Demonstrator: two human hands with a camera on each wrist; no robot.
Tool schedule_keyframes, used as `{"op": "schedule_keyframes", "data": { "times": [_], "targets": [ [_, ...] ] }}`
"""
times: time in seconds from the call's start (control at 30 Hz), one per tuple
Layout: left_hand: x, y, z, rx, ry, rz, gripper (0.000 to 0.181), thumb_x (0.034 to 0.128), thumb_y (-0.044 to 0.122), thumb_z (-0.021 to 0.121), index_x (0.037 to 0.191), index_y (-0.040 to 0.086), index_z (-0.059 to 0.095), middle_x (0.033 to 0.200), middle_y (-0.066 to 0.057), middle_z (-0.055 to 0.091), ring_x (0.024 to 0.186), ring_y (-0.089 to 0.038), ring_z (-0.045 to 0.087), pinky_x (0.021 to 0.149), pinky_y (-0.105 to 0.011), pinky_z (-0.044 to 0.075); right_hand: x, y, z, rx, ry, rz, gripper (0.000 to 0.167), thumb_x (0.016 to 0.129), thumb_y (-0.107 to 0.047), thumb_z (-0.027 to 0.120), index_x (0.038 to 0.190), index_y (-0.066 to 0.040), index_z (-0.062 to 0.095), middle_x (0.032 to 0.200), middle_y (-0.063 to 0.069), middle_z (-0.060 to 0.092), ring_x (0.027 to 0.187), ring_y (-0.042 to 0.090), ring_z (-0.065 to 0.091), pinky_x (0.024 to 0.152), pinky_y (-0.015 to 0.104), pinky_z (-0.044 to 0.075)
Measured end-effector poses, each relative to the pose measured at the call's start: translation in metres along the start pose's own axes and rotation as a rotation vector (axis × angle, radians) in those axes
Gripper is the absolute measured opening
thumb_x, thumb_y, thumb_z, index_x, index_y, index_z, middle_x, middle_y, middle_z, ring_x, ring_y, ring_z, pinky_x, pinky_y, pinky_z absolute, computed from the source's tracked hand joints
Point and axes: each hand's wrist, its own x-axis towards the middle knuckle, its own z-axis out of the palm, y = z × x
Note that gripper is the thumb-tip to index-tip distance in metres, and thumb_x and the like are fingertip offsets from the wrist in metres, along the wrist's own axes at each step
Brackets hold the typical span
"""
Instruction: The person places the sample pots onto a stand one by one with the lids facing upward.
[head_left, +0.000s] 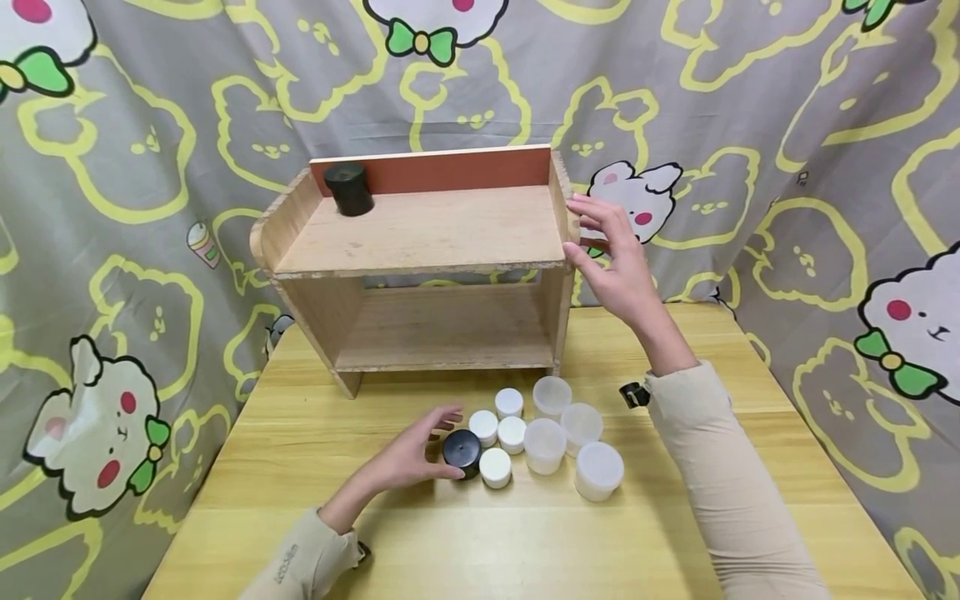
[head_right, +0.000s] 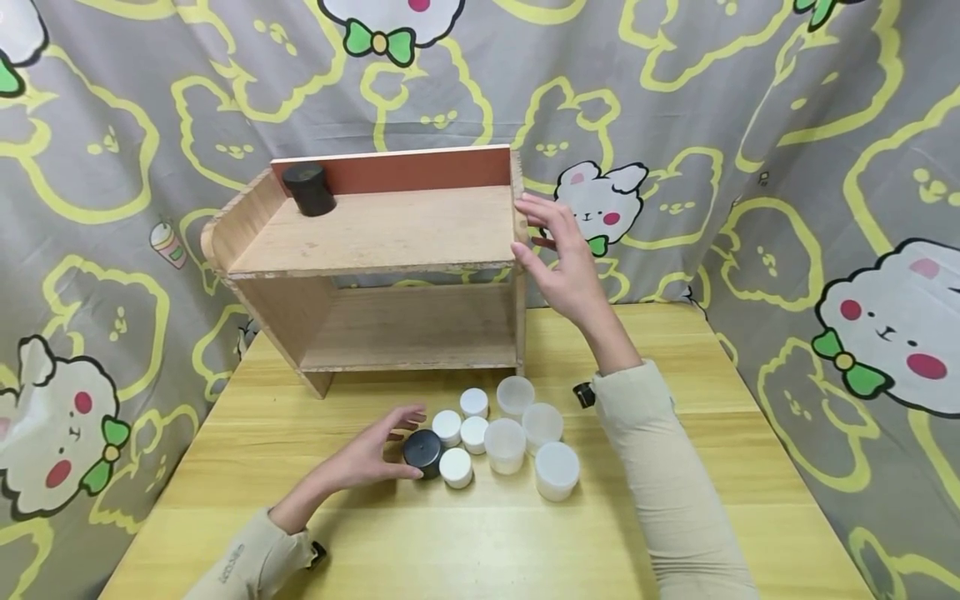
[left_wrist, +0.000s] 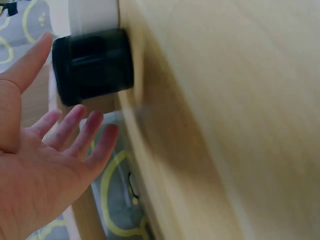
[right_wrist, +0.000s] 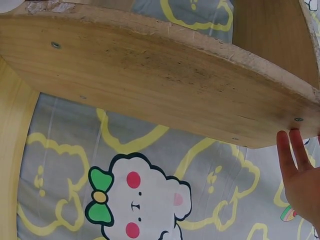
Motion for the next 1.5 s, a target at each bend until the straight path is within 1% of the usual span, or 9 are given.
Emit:
{"op": "schedule_keyframes", "data": {
  "times": [0.17, 0.37, 0.47, 0.67, 0.77, 0.93, 1.2, 1.4, 1.5],
  "targets": [
    [0.001, -0.004, 0.007, 0.031, -0.011, -0.047, 0.091, 0.0802, 0.026, 0.091, 0.154, 0.008, 0.041, 0.138, -0.012, 0.062, 0.126, -0.031, 0.060, 0.110, -0.056, 0.046, -0.001, 0.001, 0.001, 0.001, -0.003, -0.004, 0.049, 0.099, -0.007, 0.068, 0.146, -0.017, 0.057, 0.156, -0.004, 0.045, 0.134, 0.024, 0.055, 0.102, 0.042, 0.053],
    [0.002, -0.006, 0.010, 0.095, -0.021, -0.036, 0.080, 0.0826, 0.029, 0.089, 0.148, 0.015, 0.047, 0.127, -0.004, 0.066, 0.120, -0.023, 0.063, 0.106, -0.049, 0.048, -0.001, 0.002, 0.000, -0.006, 0.002, -0.005, 0.050, 0.099, -0.006, 0.068, 0.146, -0.016, 0.056, 0.156, -0.003, 0.045, 0.134, 0.025, 0.055, 0.102, 0.039, 0.052],
    [0.002, -0.006, 0.010, 0.107, -0.018, -0.029, 0.071, 0.0834, 0.028, 0.089, 0.143, 0.016, 0.052, 0.129, -0.001, 0.066, 0.119, -0.021, 0.062, 0.105, -0.048, 0.049, -0.001, -0.002, 0.000, -0.019, 0.000, 0.007, 0.050, 0.099, -0.004, 0.067, 0.147, -0.013, 0.055, 0.157, 0.000, 0.044, 0.135, 0.027, 0.054, 0.102, 0.038, 0.051],
    [0.002, -0.005, 0.009, 0.125, -0.011, -0.026, 0.062, 0.0847, 0.027, 0.088, 0.137, 0.018, 0.057, 0.133, 0.001, 0.065, 0.121, -0.019, 0.063, 0.105, -0.045, 0.050, -0.002, -0.016, 0.000, -0.025, -0.001, 0.017, 0.048, 0.100, 0.000, 0.064, 0.146, -0.005, 0.053, 0.157, 0.011, 0.043, 0.135, 0.033, 0.053, 0.105, 0.049, 0.051],
    [0.002, -0.004, 0.009, 0.119, -0.008, -0.015, 0.061, 0.0856, 0.027, 0.087, 0.138, 0.018, 0.057, 0.133, 0.001, 0.066, 0.120, -0.020, 0.064, 0.105, -0.043, 0.051, -0.001, -0.013, -0.001, -0.028, -0.001, 0.010, 0.049, 0.099, -0.001, 0.065, 0.146, -0.008, 0.054, 0.157, 0.007, 0.043, 0.135, 0.032, 0.054, 0.105, 0.043, 0.052],
    [0.001, 0.000, 0.006, 0.101, 0.005, -0.001, 0.060, 0.0863, 0.025, 0.086, 0.138, 0.017, 0.057, 0.132, 0.000, 0.066, 0.118, -0.021, 0.065, 0.103, -0.041, 0.054, 0.000, -0.001, -0.001, 0.000, 0.005, -0.006, 0.050, 0.099, -0.005, 0.068, 0.147, -0.015, 0.056, 0.156, -0.002, 0.045, 0.134, 0.024, 0.055, 0.101, 0.029, 0.052],
    [-0.001, 0.012, -0.002, 0.057, 0.038, -0.008, 0.060, 0.0861, 0.026, 0.087, 0.138, 0.019, 0.058, 0.131, -0.001, 0.066, 0.118, -0.021, 0.064, 0.099, -0.039, 0.057, -0.001, 0.001, -0.001, 0.025, 0.005, -0.013, 0.048, 0.100, -0.008, 0.067, 0.146, -0.017, 0.057, 0.156, -0.005, 0.045, 0.133, 0.022, 0.055, 0.103, 0.036, 0.053],
    [-0.001, 0.022, -0.010, 0.067, 0.084, 0.037, 0.061, 0.0855, 0.028, 0.087, 0.139, 0.018, 0.058, 0.131, 0.000, 0.067, 0.116, -0.021, 0.065, 0.098, -0.042, 0.056, 0.000, 0.000, 0.000, 0.025, 0.009, -0.010, 0.049, 0.099, -0.007, 0.067, 0.146, -0.016, 0.057, 0.156, -0.005, 0.045, 0.133, 0.022, 0.056, 0.102, 0.034, 0.052],
    [0.000, 0.029, -0.015, 0.084, 0.113, 0.055, 0.062, 0.0848, 0.029, 0.088, 0.139, 0.020, 0.058, 0.130, 0.001, 0.068, 0.115, -0.020, 0.065, 0.097, -0.041, 0.057, 0.000, 0.001, 0.000, 0.014, 0.013, -0.002, 0.050, 0.099, -0.004, 0.067, 0.146, -0.013, 0.056, 0.157, -0.001, 0.045, 0.133, 0.024, 0.055, 0.103, 0.037, 0.052]
  ]
}}
